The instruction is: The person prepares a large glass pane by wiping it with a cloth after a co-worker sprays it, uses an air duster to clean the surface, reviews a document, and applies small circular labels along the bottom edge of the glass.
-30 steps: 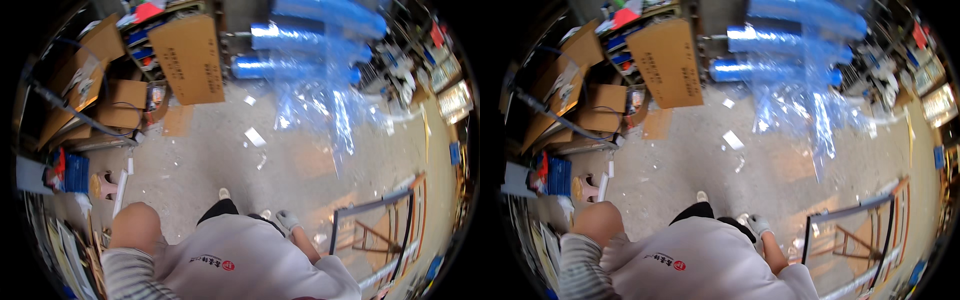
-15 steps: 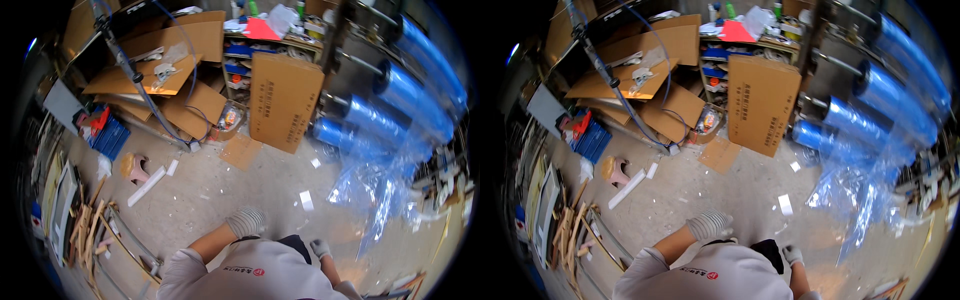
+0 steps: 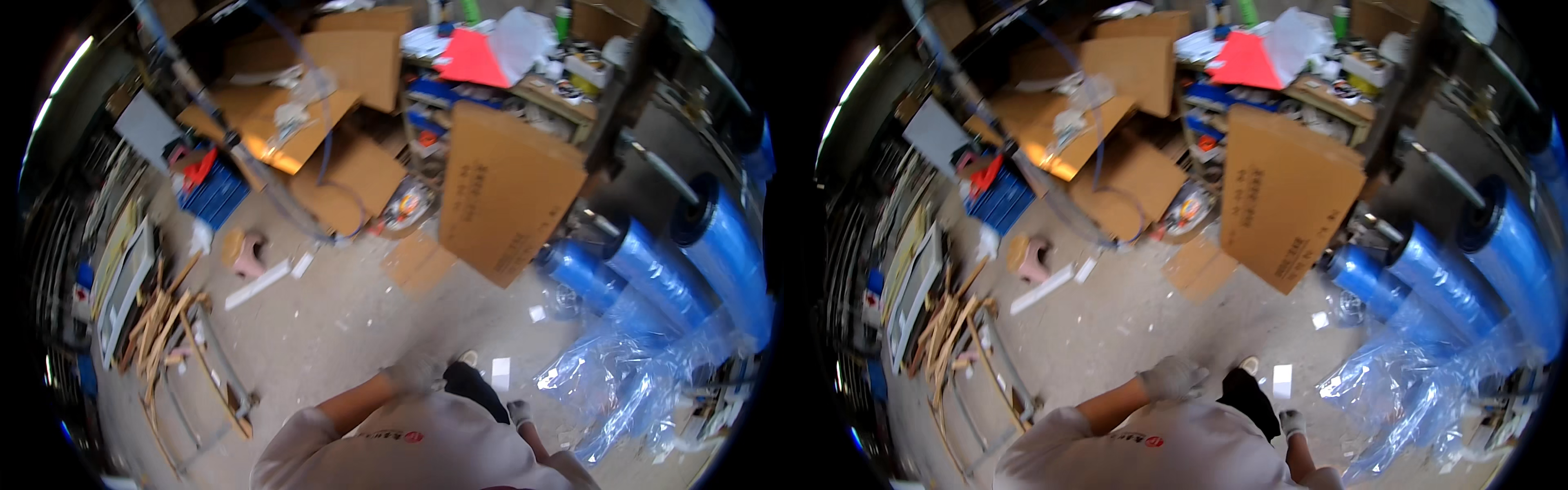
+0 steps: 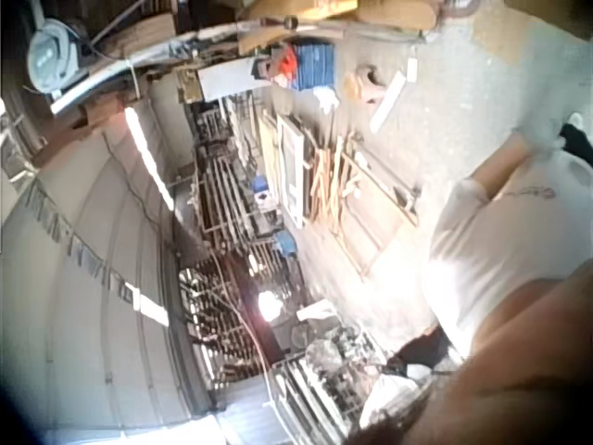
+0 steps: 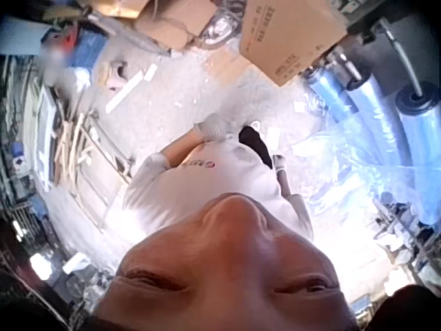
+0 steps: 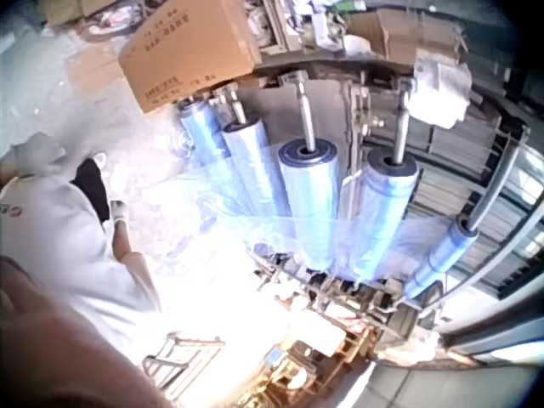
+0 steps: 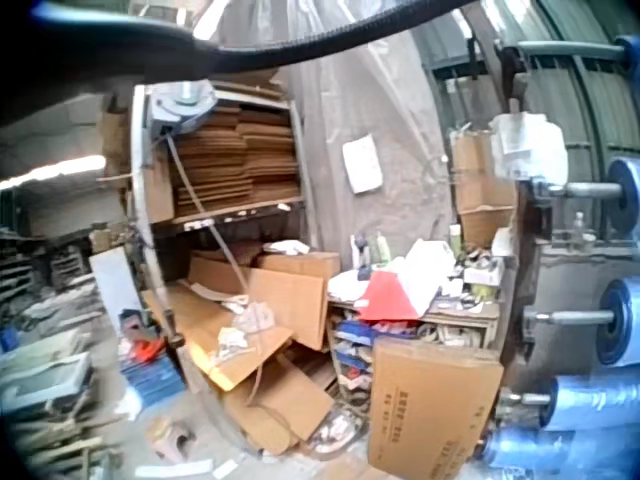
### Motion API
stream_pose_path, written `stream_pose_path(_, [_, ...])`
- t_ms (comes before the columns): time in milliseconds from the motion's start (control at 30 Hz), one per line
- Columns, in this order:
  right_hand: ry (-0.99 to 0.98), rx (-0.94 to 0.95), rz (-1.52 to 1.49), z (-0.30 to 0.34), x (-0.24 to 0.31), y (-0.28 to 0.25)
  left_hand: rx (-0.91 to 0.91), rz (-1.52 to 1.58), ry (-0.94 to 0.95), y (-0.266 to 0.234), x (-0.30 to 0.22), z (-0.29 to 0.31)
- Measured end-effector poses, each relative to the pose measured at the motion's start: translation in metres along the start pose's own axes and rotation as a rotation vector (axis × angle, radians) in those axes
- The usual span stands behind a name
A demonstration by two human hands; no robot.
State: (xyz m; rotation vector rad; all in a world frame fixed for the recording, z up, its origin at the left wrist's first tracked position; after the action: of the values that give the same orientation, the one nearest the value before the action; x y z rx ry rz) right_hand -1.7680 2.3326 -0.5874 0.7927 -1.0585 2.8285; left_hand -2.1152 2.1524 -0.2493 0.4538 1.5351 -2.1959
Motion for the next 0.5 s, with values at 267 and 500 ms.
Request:
stream_pose_path(267, [-0.177, -0.168, -0.34, -0.086, 0.2, -0.169, 0.115, 0.036, -0.173, -0.055, 0.023, -0.083])
stream_pose_path(500, [-0.147, -0.197, -0.148, -0.08, 0.22, -0.158, 0.062, 0.131, 0.018, -0.092, 0.079, -0.138])
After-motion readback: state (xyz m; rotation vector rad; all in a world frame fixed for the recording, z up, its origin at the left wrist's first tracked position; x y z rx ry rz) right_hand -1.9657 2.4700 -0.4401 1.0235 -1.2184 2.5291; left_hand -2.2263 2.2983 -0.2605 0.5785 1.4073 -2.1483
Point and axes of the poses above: each hand's wrist, its own z-axis away from the middle knuckle, its own y-axis out of the palm, x = y × z, the point moved 2 cm from there along -z, towards the middle knuckle, and after that the axes turned 4 degrees about y, right-handed, at the moved point
